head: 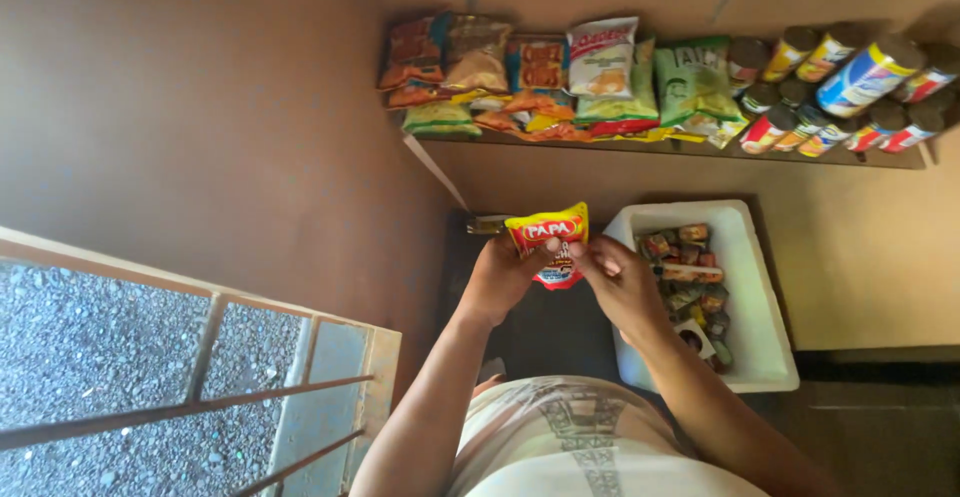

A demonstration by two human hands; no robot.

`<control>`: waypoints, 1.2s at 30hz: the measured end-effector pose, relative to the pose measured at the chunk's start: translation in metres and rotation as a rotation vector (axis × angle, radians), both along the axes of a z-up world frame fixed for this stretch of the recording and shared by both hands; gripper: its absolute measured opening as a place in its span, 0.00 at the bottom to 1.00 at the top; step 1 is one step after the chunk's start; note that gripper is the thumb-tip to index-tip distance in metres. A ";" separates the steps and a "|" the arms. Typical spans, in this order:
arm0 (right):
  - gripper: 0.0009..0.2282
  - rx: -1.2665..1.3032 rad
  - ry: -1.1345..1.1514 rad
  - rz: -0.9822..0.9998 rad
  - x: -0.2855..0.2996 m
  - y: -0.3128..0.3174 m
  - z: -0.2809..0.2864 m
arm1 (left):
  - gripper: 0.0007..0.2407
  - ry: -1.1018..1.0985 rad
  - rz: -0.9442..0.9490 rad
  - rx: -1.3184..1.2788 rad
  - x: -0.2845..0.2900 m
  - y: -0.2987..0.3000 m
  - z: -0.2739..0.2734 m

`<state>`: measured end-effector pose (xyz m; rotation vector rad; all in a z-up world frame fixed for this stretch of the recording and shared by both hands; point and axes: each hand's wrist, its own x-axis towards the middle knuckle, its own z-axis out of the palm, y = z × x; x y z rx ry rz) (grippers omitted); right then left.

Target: Stocking and organizing various grocery items and condiments onto storage shelves from a container.

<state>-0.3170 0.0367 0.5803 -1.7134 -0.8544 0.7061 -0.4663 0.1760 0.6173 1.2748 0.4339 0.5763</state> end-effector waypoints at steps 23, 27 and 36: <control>0.08 0.283 0.366 0.121 0.017 0.110 0.021 | 0.13 0.037 0.176 -0.124 -0.016 0.056 -0.001; 0.08 0.228 0.400 0.105 0.032 0.102 0.020 | 0.13 -0.028 0.188 -0.180 0.003 0.052 -0.010; 0.06 0.206 0.456 0.279 0.058 0.116 -0.005 | 0.12 0.028 0.234 -0.102 0.019 0.041 -0.035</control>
